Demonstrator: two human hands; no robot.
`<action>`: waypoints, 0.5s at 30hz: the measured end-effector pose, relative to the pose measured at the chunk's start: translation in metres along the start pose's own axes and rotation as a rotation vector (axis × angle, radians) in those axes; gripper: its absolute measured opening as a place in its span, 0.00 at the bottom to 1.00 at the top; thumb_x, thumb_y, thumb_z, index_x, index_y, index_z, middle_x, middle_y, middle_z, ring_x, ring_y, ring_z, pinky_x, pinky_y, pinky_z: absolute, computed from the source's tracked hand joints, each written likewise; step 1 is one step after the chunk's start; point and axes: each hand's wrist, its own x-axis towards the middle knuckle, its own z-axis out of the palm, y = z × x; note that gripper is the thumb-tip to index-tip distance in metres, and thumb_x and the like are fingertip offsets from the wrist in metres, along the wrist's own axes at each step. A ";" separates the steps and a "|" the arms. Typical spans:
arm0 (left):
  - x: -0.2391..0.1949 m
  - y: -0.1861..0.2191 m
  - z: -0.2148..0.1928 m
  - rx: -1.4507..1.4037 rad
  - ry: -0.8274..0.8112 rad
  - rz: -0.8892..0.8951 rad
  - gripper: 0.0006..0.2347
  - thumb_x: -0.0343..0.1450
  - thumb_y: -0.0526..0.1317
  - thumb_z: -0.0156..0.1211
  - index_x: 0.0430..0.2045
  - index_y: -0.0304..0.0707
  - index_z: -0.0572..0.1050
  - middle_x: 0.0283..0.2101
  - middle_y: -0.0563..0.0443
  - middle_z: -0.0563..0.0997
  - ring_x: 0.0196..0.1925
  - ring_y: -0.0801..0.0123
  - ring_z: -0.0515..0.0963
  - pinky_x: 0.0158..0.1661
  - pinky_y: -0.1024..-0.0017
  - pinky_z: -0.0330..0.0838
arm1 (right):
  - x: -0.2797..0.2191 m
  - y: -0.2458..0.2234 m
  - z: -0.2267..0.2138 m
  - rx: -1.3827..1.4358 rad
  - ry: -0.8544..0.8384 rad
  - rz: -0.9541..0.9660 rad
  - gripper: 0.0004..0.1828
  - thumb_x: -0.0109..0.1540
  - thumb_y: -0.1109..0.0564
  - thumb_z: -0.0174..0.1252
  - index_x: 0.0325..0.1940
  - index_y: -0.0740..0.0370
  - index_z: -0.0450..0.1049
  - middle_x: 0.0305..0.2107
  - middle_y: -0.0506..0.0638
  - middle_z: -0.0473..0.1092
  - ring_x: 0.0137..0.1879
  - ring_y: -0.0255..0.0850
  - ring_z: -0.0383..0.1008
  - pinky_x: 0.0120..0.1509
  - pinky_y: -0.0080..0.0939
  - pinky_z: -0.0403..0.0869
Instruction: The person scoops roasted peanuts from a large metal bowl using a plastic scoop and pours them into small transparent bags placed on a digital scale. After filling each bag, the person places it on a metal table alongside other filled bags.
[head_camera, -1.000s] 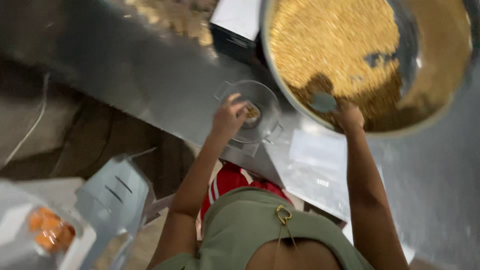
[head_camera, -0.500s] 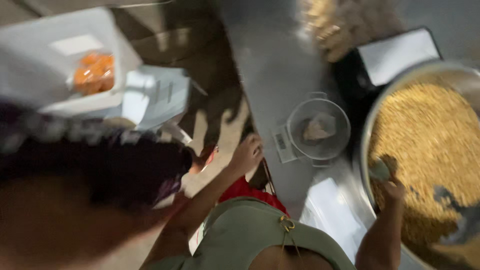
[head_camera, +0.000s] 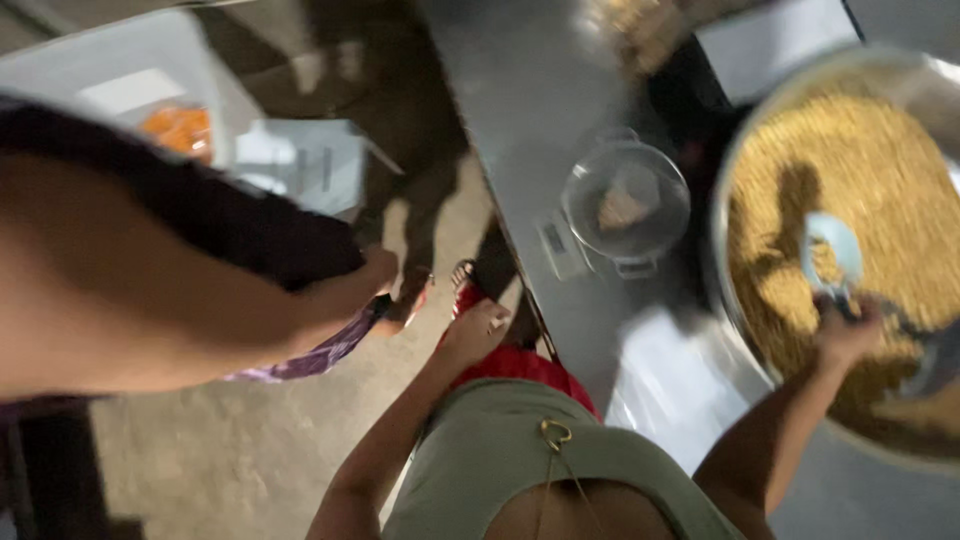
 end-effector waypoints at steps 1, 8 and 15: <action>0.003 0.003 0.000 0.004 -0.023 0.005 0.10 0.70 0.40 0.59 0.42 0.36 0.79 0.42 0.43 0.80 0.37 0.59 0.85 0.42 0.61 0.78 | -0.009 -0.006 -0.010 0.067 0.032 -0.031 0.19 0.63 0.62 0.75 0.53 0.66 0.74 0.37 0.46 0.73 0.42 0.34 0.71 0.48 0.35 0.71; 0.033 0.013 -0.008 -0.029 -0.184 0.054 0.12 0.69 0.40 0.59 0.43 0.34 0.78 0.44 0.43 0.79 0.37 0.58 0.85 0.42 0.61 0.77 | -0.036 -0.105 -0.004 0.325 -0.051 -0.196 0.14 0.64 0.66 0.72 0.51 0.70 0.77 0.41 0.44 0.74 0.46 0.32 0.70 0.51 0.32 0.70; 0.058 0.004 -0.019 0.057 -0.215 0.052 0.12 0.70 0.42 0.60 0.43 0.36 0.78 0.43 0.42 0.79 0.38 0.58 0.84 0.42 0.60 0.77 | -0.057 -0.227 0.036 -0.042 -0.139 -0.310 0.16 0.63 0.58 0.72 0.55 0.62 0.81 0.44 0.56 0.79 0.46 0.41 0.79 0.53 0.39 0.75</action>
